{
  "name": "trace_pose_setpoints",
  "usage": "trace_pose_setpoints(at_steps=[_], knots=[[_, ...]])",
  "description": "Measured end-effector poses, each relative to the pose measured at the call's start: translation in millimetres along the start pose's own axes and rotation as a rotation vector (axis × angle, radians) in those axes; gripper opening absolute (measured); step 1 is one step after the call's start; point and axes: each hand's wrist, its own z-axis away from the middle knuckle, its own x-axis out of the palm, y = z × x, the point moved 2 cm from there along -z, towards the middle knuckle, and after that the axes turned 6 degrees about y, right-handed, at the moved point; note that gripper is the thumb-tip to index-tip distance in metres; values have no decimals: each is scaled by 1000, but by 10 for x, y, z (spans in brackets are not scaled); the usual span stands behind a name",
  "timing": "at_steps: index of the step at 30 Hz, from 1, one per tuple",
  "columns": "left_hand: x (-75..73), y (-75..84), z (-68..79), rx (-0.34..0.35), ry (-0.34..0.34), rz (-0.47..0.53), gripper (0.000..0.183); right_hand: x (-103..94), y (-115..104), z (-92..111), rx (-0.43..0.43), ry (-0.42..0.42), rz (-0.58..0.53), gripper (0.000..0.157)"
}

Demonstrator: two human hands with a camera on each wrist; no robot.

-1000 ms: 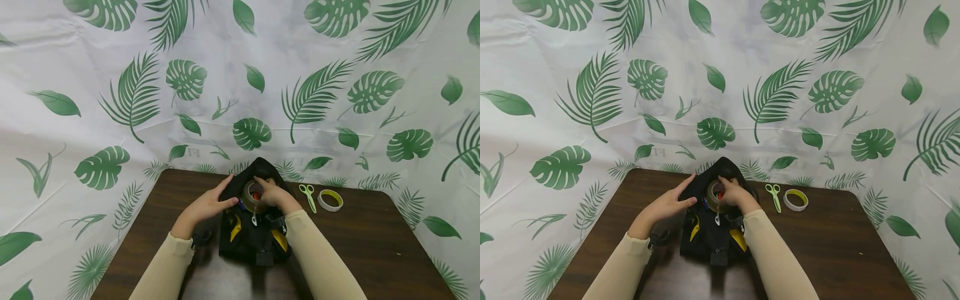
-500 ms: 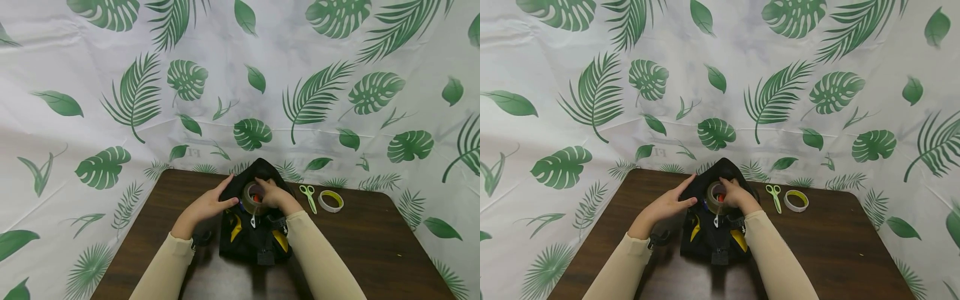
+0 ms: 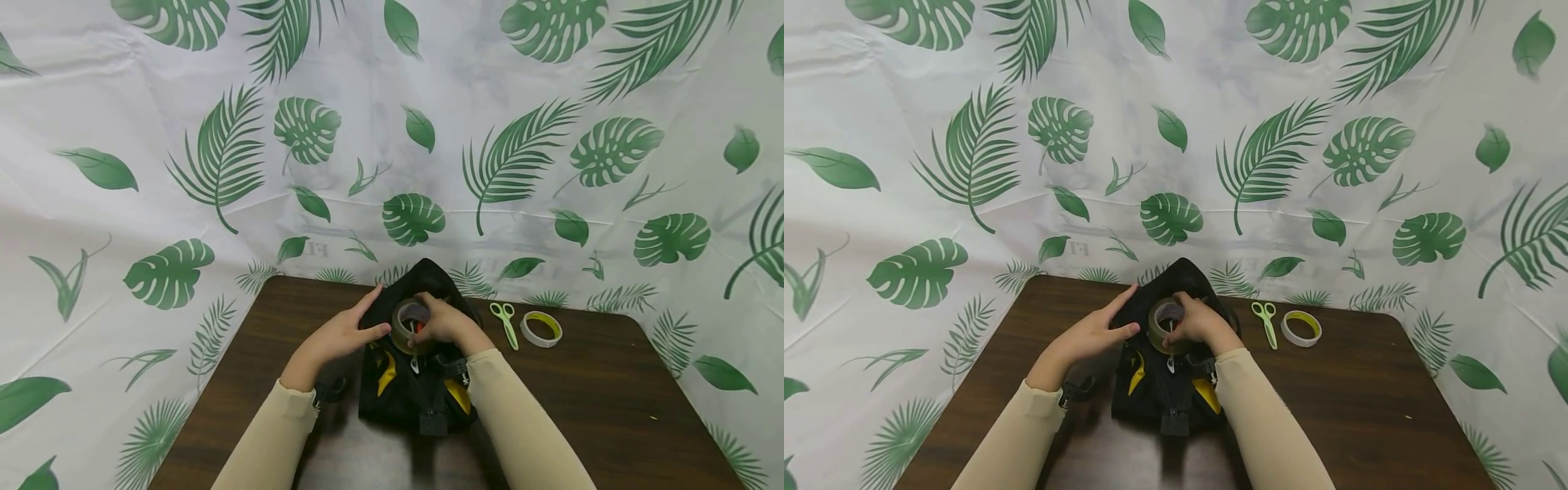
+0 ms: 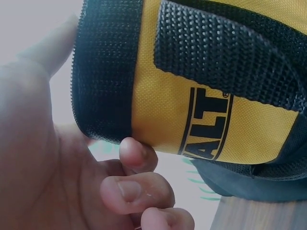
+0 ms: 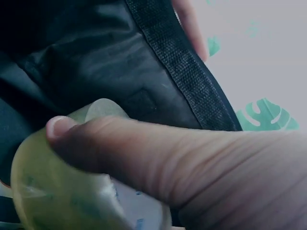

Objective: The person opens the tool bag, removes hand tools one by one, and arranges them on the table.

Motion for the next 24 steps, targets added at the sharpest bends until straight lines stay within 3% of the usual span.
trace_pose_setpoints(at_steps=[6, 13, 24], knots=[[-4, 25, 7, -1, 1, -1, 93, 1, -40, 55, -31, 61, 49, 120], [1, 24, 10, 5, -5, 0, 95, -98, -183, 172, -76, 153, 137, 114], [5, 17, -2, 6, -2, -5, 94, -224, -360, 375, -142, 169, 191, 117]])
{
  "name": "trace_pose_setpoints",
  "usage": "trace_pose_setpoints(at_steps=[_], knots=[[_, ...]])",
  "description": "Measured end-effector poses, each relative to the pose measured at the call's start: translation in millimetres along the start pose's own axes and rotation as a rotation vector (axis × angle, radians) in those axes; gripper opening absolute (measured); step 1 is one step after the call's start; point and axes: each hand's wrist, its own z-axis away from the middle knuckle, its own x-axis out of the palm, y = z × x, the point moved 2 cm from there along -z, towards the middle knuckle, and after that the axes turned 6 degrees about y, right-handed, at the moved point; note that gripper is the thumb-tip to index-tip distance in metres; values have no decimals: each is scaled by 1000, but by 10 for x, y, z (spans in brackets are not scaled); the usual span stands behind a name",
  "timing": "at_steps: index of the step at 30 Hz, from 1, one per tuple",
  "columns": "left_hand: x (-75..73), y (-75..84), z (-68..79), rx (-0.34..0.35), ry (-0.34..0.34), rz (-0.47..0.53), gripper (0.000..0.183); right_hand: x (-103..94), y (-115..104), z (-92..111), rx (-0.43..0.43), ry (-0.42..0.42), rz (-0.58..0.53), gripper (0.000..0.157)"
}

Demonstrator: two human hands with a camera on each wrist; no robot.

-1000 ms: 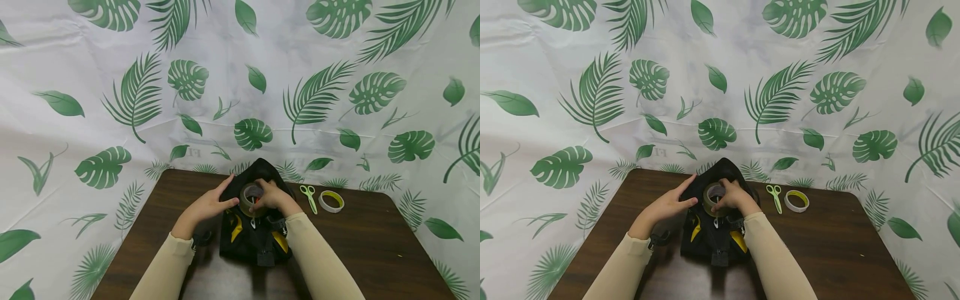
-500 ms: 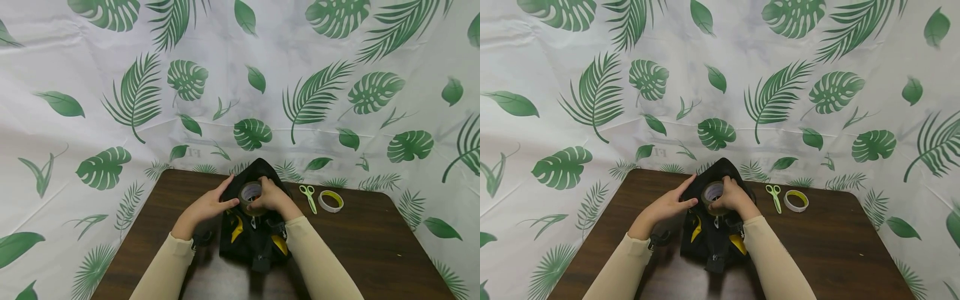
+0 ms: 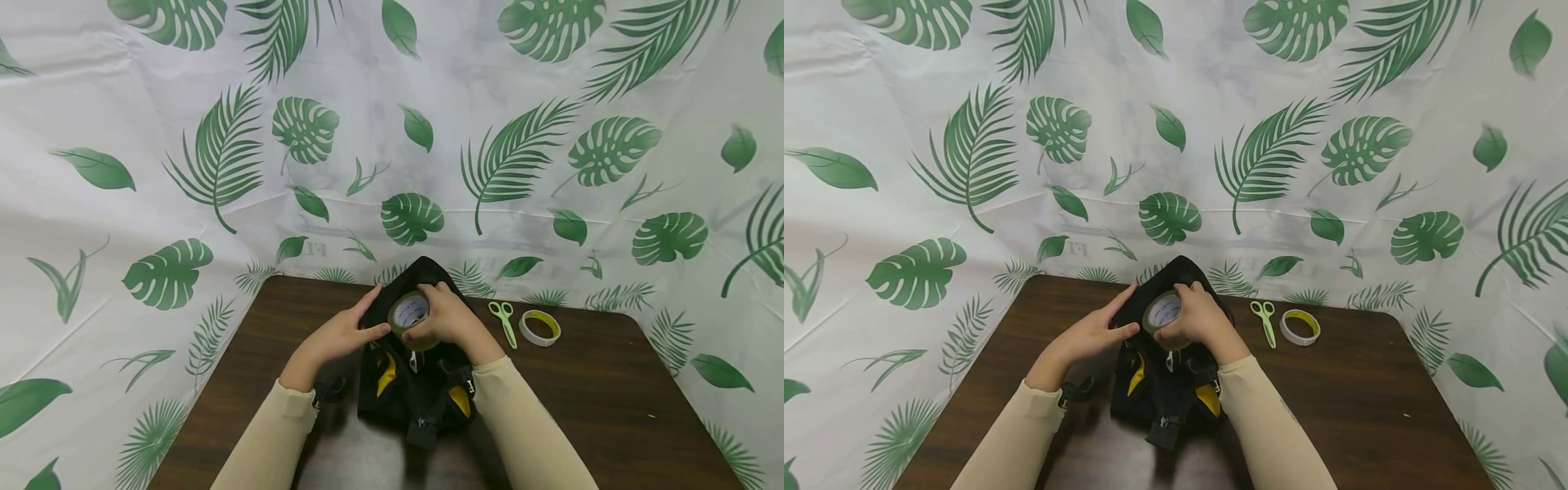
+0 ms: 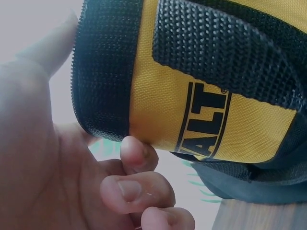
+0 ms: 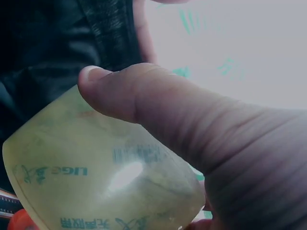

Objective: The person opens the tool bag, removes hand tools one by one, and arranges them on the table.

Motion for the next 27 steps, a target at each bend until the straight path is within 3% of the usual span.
trace_pose_setpoints(at_steps=[10, 17, 23, 27], knots=[[-3, 11, 7, -4, -1, 2, 96, -199, -80, 154, -55, 67, -111, 118], [15, 6, -5, -3, 0, -6, 94, -361, -85, 317, -47, 89, -209, 118], [26, 12, -15, 2, 4, -2, 96, -467, -18, 442, -102, 236, -265, 113], [24, 6, -14, 4, 5, -2, 99, -513, 91, 530, -91, 352, -304, 115]])
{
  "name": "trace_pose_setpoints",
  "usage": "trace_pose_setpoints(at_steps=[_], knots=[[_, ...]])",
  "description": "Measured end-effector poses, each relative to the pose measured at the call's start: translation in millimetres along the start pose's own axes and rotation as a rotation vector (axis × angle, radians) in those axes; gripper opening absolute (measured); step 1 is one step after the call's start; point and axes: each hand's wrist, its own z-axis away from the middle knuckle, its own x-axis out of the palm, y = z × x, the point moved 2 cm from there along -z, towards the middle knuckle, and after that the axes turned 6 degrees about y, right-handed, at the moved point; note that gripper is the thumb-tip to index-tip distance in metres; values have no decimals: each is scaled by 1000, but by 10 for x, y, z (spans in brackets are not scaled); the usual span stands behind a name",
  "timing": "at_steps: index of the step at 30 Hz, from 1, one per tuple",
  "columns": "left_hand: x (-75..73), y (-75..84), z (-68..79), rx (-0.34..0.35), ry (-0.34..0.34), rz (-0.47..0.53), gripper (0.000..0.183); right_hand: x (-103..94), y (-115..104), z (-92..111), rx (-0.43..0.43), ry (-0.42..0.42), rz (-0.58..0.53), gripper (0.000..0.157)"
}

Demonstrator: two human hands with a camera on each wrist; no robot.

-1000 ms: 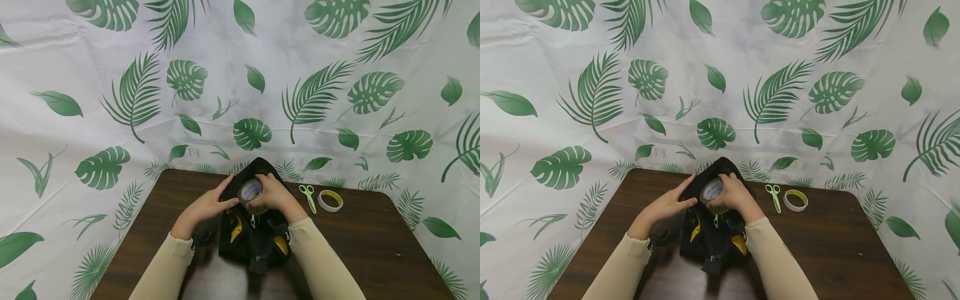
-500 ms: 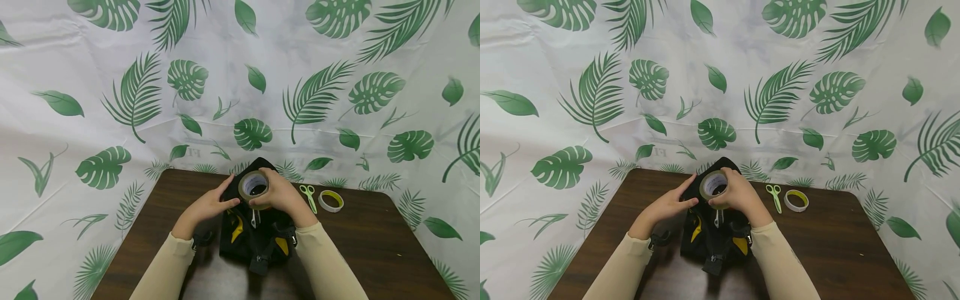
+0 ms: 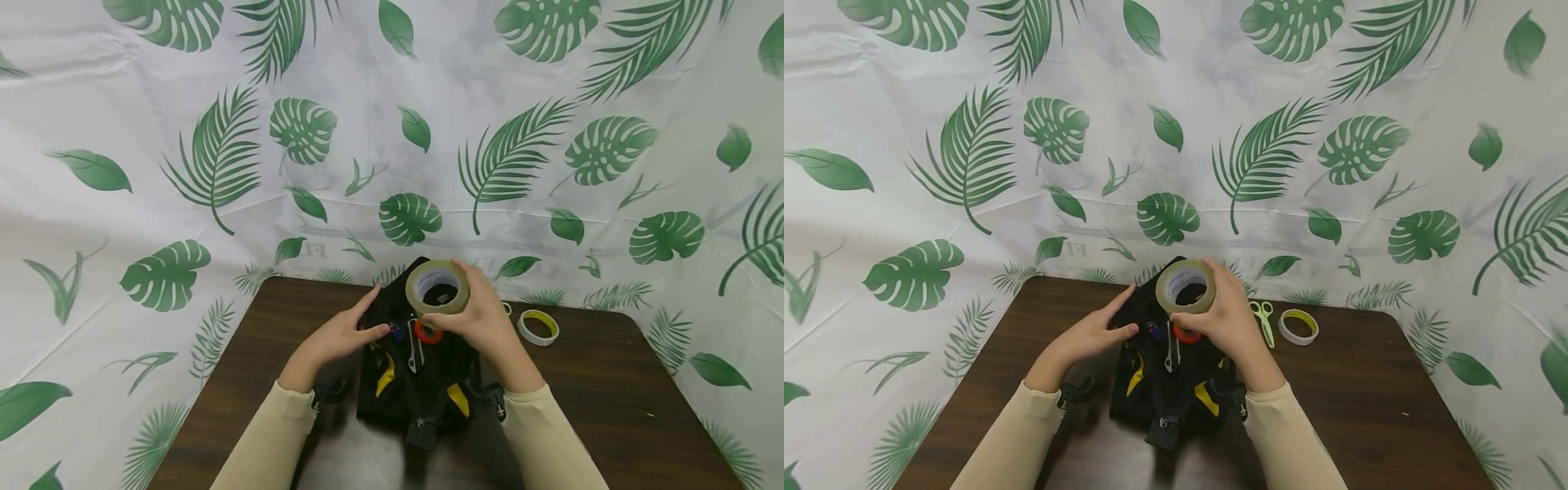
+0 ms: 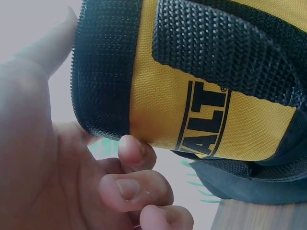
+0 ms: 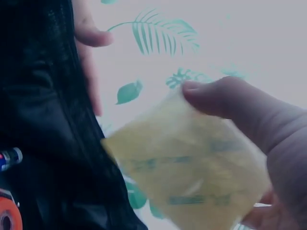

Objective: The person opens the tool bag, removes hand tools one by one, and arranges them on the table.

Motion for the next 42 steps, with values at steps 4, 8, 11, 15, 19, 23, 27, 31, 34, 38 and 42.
trace_pose_setpoints(at_steps=[4, 8, 11, 15, 19, 23, 27, 31, 34, 38, 42], knots=[[-9, -22, 11, -6, -2, 1, 97, -127, 91, 80, 21, 143, -70, 117], [0, -21, 22, -6, -3, 6, 96, -289, 212, 164, 77, 339, -140, 115], [3, -18, 15, -3, 6, 6, 95, -428, 327, 220, 90, 485, -172, 113], [14, -19, 7, -1, 5, 3, 94, -643, 528, 282, 48, 616, -153, 111], [8, 1, 11, -4, 2, 1, 93, -860, 742, 347, 64, 716, -100, 113], [0, 18, 12, -7, 0, 2, 93, -1043, 921, 407, 143, 810, -70, 110], [10, 7, 7, -7, -1, 6, 93, -1171, 1053, 448, 196, 865, -69, 107], [20, -15, 5, -2, 0, 10, 93, -1292, 1190, 463, 222, 878, -73, 104], [27, -17, -1, -2, -2, 9, 92, -1394, 1331, 483, 241, 901, -45, 102], [23, -4, -5, 0, 1, 12, 92, -1502, 1570, 505, 313, 951, -17, 100], [16, 8, 13, 0, -2, 10, 95, -1550, 1863, 551, 402, 960, -12, 97]])
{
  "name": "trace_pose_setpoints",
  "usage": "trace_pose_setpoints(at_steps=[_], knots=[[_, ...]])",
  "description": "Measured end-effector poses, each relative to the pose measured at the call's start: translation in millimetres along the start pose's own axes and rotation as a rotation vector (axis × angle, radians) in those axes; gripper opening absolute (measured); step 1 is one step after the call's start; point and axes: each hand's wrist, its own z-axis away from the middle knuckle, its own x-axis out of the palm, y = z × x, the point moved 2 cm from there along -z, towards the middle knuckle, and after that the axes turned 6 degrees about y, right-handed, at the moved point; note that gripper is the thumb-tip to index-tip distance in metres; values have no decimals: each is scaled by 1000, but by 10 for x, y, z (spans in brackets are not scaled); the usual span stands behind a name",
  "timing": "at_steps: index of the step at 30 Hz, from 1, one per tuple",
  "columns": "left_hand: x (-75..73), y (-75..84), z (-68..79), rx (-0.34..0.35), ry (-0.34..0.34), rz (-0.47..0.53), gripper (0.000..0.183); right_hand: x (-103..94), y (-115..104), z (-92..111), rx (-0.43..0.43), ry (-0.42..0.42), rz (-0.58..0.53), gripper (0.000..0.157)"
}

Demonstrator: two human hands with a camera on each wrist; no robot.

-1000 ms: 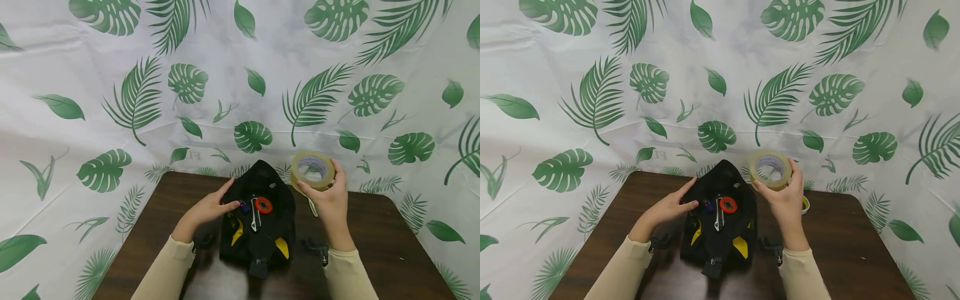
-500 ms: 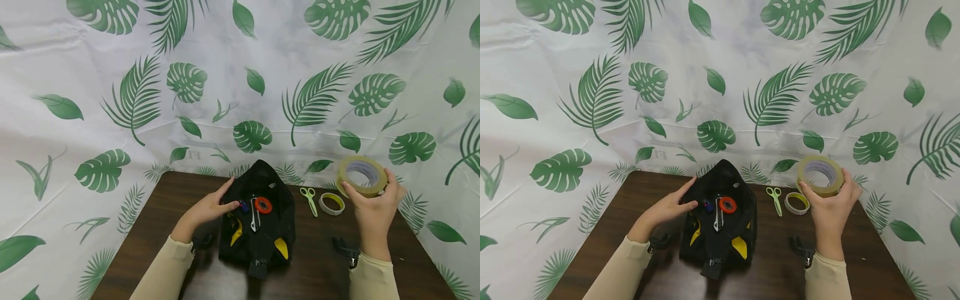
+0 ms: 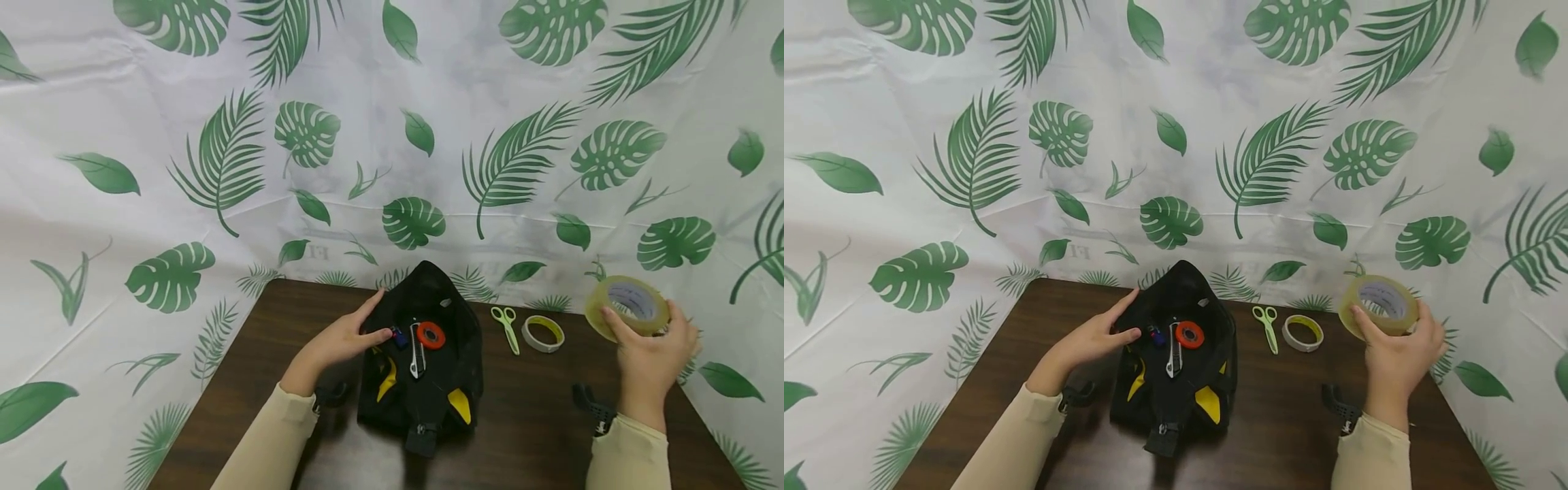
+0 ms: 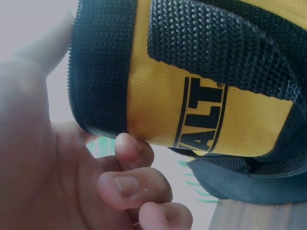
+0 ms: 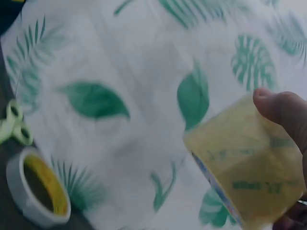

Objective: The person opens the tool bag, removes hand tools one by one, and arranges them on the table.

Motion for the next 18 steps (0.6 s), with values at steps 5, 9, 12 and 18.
trace_pose_setpoints(at_steps=[5, 9, 12, 18], knots=[[-3, 19, 6, -3, -9, -1, 95, -11, 361, -85, 111, -15, 53, 95], [-3, 18, 4, -5, -8, 4, 93, 0, 615, -124, 199, -39, 94, 101], [-2, 9, -2, -3, -7, 4, 95, 28, 801, -135, 218, -47, 131, 102], [12, 9, -9, -1, -8, 4, 96, 159, 1139, -67, 223, -36, 123, 106]])
